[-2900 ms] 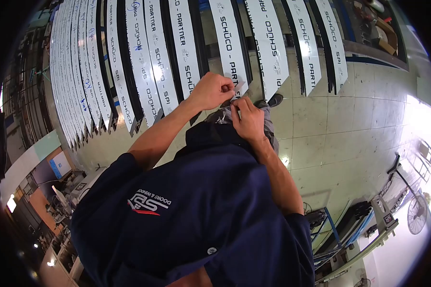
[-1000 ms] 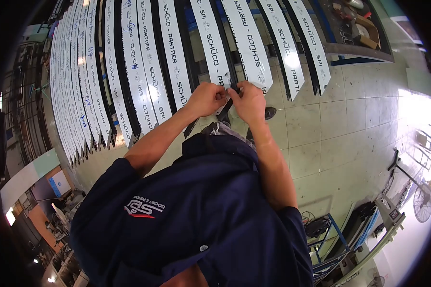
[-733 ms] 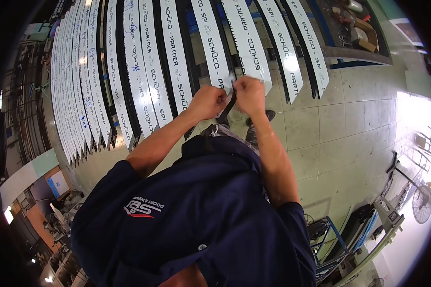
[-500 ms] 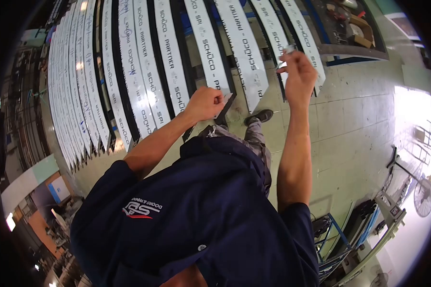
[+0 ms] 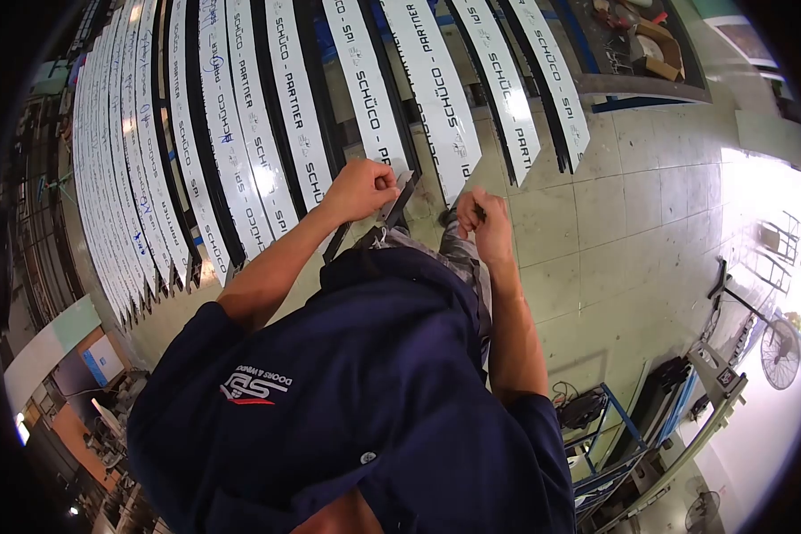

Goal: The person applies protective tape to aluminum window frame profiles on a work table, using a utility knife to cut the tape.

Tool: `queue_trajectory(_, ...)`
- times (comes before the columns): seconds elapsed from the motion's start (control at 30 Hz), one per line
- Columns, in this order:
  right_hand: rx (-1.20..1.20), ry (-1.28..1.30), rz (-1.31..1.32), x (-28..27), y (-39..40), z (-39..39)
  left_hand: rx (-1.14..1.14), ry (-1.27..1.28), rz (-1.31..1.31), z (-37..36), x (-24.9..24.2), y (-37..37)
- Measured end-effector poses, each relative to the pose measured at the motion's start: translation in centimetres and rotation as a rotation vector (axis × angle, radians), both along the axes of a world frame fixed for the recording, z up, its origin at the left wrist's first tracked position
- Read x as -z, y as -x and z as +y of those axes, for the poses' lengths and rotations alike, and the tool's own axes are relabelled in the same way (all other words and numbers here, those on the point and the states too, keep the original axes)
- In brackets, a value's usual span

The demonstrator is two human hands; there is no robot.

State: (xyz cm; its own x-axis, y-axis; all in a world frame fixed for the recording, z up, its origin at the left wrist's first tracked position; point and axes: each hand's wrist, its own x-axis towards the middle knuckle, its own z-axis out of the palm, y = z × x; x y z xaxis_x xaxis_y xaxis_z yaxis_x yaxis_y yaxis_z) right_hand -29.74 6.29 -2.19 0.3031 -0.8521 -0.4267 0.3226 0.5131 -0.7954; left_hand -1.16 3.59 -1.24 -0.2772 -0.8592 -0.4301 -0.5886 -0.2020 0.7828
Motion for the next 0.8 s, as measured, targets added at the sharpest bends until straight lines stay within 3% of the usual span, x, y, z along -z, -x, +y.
queue_trajectory(0.23,-0.21,0.123,0.502,-3.8,-0.9,-1.5,-0.007,0.018,0.0,0.2,0.3,-0.1)
queue_trajectory(0.33,-0.523,0.658,0.97,-3.4,-0.9,-2.1,-0.004,0.066,0.01,0.1,0.6,-0.2)
queue_trajectory(0.43,-0.735,0.812,1.154,-3.8,-1.3,-2.7,-0.024,0.098,0.026,0.4,0.7,-0.2)
queue_trajectory(0.8,-1.236,0.892,1.317,-5.5,-3.6,-5.9,-0.082,0.136,0.078,1.2,1.9,-0.2)
